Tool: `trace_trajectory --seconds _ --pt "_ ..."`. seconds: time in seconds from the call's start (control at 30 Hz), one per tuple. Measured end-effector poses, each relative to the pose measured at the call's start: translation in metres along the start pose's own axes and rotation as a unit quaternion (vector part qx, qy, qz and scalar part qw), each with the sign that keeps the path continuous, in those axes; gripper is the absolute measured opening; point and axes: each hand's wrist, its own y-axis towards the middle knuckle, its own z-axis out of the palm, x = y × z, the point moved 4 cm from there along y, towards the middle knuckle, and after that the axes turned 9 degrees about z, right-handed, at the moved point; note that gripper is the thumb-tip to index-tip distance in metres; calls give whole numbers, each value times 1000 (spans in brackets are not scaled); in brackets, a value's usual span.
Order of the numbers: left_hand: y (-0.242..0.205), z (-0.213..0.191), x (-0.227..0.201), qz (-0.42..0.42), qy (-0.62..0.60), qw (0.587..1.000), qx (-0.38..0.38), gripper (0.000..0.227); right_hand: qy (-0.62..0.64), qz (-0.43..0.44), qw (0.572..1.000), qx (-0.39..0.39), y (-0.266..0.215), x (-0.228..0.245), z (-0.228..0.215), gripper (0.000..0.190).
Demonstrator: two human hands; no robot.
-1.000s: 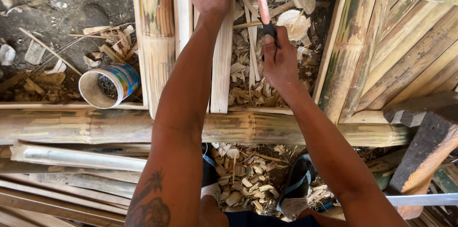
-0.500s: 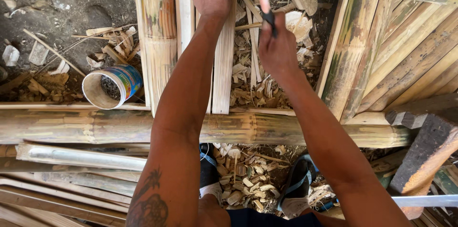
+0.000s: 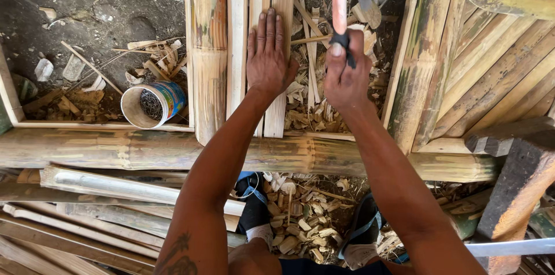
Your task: The person assembles a bamboo structure by placing split bamboo strips into a frame, inserting nails, and hammering them in. The person also uses a saw to trim the ends of the bamboo strips.
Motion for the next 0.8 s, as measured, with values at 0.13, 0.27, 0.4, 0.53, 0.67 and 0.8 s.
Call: trace_trajectory --seconds 0.13,0.27,0.4,0.53,0.67,0.8 --pt "-4 2 -3 1 12 1000 -14 91 5 27 1000 10 16 -18 31 29" --pt "-1 -3 -2 -4 -6 1000 -14 91 -63 191 976 84 25 -46 44 31" --pt "-2 1 -2 -9 -2 1000 0 90 68 2 998 -7 14 -32 36 28" --pt "0 -4 -3 -13 -8 1000 8 91 -124 220 956 148 29 -41 47 33" --pt "0 0 -3 -2 6 1000 5 89 -112 234 953 158 37 -35 47 34" --pt "-3 -7 -9 -15 -1 1000 13 89 -77 408 881 228 23 -52 28 50"
